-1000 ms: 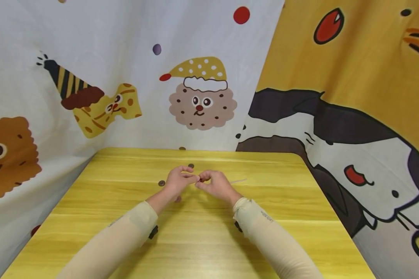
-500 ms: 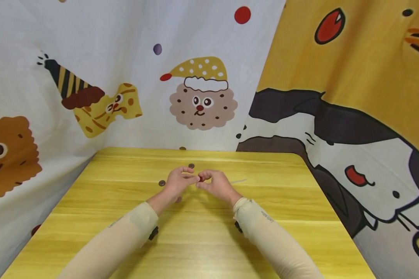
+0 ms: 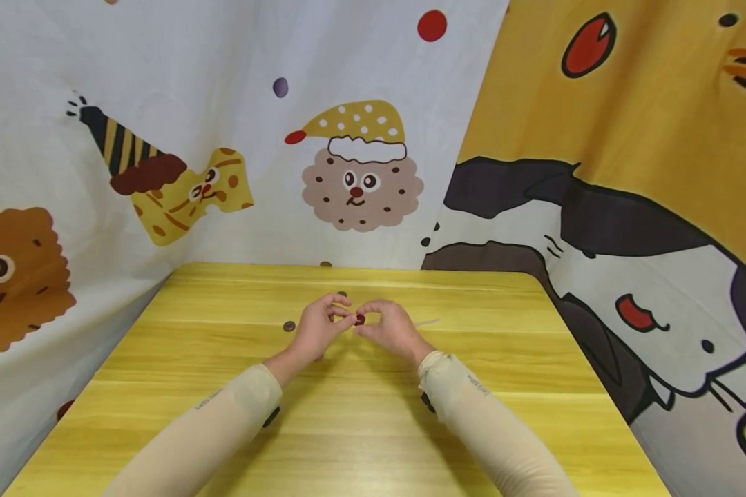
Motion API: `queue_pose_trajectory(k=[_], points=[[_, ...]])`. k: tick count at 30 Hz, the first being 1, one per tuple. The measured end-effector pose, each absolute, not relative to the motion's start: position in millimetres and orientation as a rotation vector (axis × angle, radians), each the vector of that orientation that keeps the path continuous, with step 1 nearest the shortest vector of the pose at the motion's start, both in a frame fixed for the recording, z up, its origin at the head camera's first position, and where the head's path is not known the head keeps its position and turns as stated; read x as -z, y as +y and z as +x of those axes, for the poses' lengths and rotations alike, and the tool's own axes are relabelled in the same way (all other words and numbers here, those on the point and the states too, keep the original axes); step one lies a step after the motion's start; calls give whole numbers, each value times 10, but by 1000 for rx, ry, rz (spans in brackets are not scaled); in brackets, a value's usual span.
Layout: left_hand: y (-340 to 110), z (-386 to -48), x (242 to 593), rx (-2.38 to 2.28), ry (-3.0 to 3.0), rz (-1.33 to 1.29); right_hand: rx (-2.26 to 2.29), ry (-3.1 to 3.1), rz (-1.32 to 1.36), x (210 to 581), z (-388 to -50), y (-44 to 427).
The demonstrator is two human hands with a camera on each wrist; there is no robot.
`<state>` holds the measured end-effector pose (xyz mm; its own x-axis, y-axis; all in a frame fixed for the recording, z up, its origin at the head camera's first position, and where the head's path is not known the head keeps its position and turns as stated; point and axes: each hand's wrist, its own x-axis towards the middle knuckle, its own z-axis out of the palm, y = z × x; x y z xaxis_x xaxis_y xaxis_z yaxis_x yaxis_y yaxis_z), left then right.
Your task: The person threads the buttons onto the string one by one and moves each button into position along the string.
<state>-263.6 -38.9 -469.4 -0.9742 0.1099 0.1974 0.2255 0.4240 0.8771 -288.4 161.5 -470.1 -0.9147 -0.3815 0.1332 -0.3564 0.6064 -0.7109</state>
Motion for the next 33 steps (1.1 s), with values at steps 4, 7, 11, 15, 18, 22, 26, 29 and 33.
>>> queue_pose_trajectory(k=[4, 7, 11, 15, 18, 22, 26, 29, 33], points=[[-384, -2640, 4728, 1471, -2577, -363, 1145, 2824, -678, 4717, -2913, 1744], [-380, -2637, 4740, 1430, -2581, -376, 1095, 2840, -708, 4739, -2940, 1860], [-378, -2628, 4747, 1382, -2588, -372, 993, 2894, -725, 4778, -2980, 2049], [-387, -2617, 4746, 1374, -2595, -365, 898, 2950, -714, 4816, -3016, 2278], [-397, -2614, 4747, 1381, -2603, -355, 858, 2971, -690, 4833, -3036, 2467], [-408, -2617, 4755, 1396, -2614, -336, 811, 2991, -662, 4856, -3070, 2713], [-424, -2624, 4768, 1396, -2621, -330, 747, 2999, -635, 4871, -3088, 2927], [-433, -2625, 4778, 1392, -2626, -321, 710, 2992, -601, 4879, -3103, 3040], [-437, -2614, 4788, 1419, -2634, -307, 715, 2956, -554, 4881, -3124, 3127]])
